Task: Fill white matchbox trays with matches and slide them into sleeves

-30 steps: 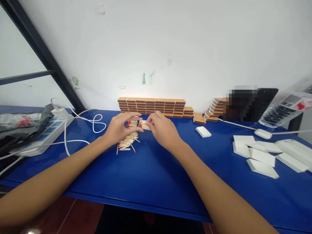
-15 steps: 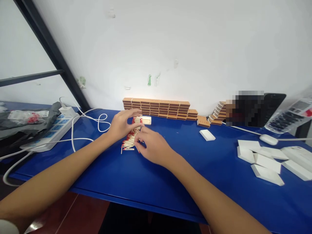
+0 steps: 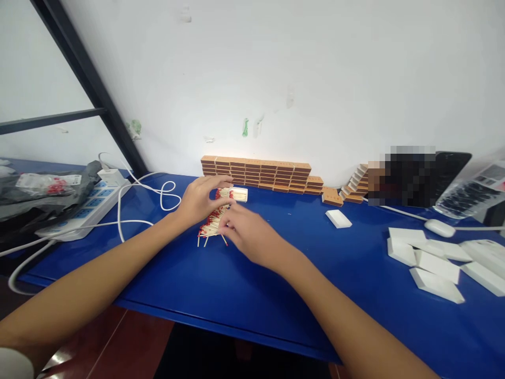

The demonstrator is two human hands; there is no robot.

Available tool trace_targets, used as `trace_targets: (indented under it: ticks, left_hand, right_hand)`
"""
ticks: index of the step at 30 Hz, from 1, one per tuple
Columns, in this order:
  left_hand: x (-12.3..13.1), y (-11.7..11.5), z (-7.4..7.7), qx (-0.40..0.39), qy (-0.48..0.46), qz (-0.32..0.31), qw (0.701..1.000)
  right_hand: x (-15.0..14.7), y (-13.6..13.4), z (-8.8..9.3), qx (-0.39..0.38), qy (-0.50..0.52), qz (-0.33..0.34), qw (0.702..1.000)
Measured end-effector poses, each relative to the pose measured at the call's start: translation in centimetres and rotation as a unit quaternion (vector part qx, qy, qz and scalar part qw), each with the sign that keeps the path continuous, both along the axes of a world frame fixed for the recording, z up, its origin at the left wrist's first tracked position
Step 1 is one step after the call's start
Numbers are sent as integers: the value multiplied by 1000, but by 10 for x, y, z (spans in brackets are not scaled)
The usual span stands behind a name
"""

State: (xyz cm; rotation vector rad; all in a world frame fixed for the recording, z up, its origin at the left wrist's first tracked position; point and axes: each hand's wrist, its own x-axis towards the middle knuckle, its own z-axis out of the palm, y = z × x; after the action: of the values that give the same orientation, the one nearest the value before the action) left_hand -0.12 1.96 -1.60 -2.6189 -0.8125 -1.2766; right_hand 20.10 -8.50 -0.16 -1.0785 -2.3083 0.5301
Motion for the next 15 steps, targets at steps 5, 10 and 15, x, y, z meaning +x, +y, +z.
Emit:
trace_targets:
  ticks: [5,10,15]
  left_hand:
    - [2,-6,1,-7,16,-12,1000]
    - [7,-11,0,11,5,-44,999]
    - [9,-14,0,33,-14,-55,998]
  right_hand:
    - [28,25,8,100,18,-131,986]
    - [36,34,2,140,-32,-198,970]
    - [34,35,-1,148,-40,-194,969]
